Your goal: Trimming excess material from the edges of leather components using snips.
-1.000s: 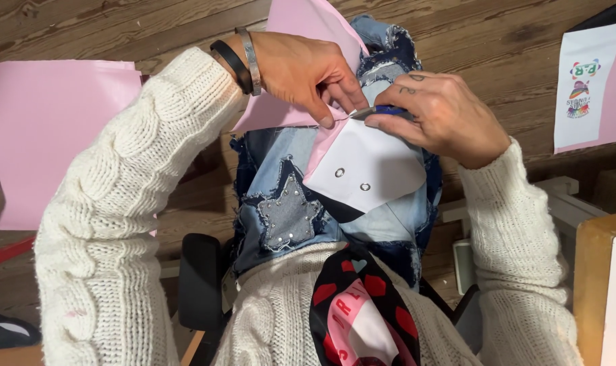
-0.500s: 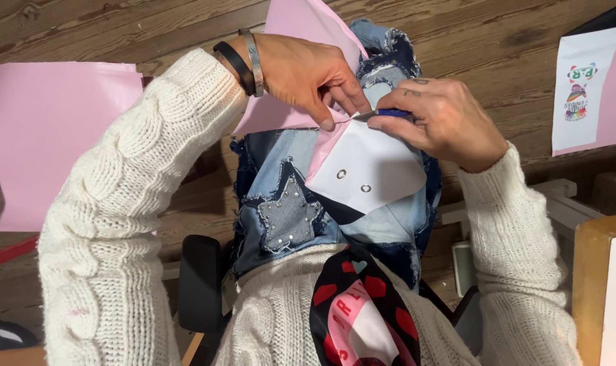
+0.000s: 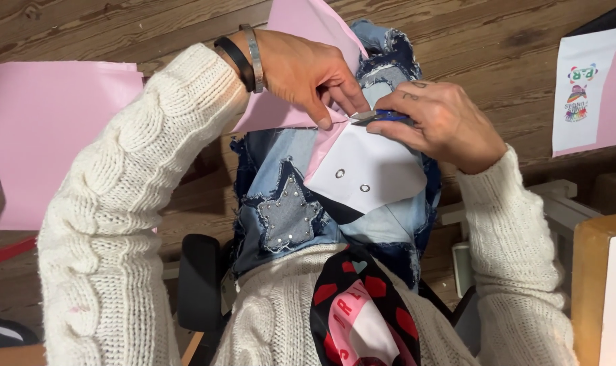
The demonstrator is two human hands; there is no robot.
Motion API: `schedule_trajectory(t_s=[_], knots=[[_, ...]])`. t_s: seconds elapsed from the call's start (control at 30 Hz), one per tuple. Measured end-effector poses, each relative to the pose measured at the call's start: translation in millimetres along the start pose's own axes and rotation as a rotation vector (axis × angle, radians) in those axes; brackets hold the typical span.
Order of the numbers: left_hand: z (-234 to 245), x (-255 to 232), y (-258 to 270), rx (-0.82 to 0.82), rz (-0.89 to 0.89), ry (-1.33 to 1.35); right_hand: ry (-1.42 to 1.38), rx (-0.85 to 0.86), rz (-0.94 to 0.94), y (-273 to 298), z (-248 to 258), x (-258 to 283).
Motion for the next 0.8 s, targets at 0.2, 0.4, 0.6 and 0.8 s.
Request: schedule_trajectory(t_s=[0.2,0.4,0.6,0.8], knots=[[-0.2,2.4,-1.3,0.007,-0.038,0.042,-0.039,0.037,-0.007,-3.6,1.7,0.3],[-0.4,2.7,-1.9,0.009,-0.004,0.0,-0.027,0.067,-0.04,-5.9,-0.7,-6.4],[-1.2,-2.8,0.8,0.002,-0.007,0.034,0.007,0.01,0.028,5.0,2.7,-18.0],[-37.1,-21.6,20.5,-0.4,-0.189,-0.205,-0.302,-0.14,-0.299,31.9,-9.0,-36.0]])
Point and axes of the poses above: each hand's wrist, its own y-axis away from the middle knuckle, its own z-axis out of the back of the hand, x = y × z, the point moved 1 cm from there along -y, towards the middle knuckle, and after that the axes turned 13 degrees about -z, right-handed, at the moved point
